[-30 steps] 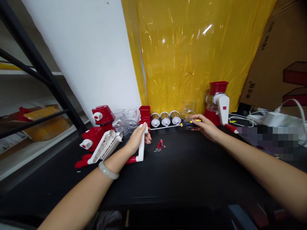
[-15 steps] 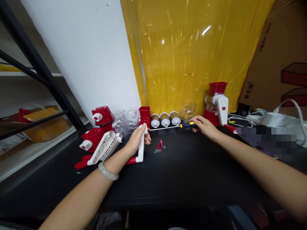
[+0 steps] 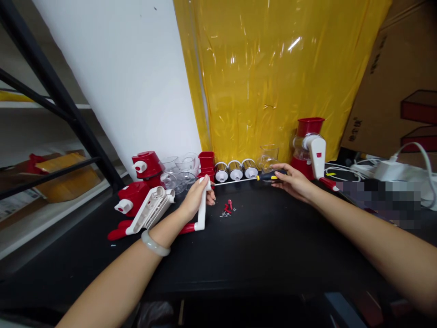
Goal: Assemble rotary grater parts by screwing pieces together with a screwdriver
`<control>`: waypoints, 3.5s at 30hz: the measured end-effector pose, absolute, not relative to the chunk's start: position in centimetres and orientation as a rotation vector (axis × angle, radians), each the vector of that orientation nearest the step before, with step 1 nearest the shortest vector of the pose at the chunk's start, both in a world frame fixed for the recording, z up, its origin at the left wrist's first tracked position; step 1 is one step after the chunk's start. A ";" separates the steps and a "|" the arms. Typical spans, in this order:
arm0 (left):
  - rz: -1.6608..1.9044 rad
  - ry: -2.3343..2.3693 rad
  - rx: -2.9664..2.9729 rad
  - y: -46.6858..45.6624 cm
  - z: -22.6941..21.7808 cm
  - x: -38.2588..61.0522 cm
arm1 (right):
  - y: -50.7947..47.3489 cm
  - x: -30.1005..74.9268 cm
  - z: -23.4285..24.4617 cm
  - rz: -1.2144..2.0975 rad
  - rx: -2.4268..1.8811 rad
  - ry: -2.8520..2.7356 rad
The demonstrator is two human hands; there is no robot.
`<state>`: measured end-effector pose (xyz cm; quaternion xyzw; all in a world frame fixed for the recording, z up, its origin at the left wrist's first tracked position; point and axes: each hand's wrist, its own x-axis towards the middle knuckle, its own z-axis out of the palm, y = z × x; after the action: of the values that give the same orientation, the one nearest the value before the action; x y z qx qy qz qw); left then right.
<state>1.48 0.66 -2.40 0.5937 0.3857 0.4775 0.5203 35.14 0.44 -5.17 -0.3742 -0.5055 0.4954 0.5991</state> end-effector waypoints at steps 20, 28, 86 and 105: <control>1.134 0.932 1.425 0.8 -2.6 1.5 | 1.3 35.2 -5.6 0.830 -1.048 -1.361; 1.148 0.928 1.423 0.9 -2.6 1.3 | 1.1 35.1 -5.6 1.027 -0.928 -1.238; 1.132 0.932 1.439 0.6 -2.4 1.5 | 1.2 35.4 -5.6 0.868 -1.072 -1.407; 1.134 0.943 1.445 0.8 -2.5 1.4 | 1.2 35.4 -5.4 0.900 -1.101 -1.418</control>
<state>1.43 0.84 -2.47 0.6009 0.3921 0.4716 0.5126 35.40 1.21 -5.43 -0.4625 -0.5957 0.3780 0.5370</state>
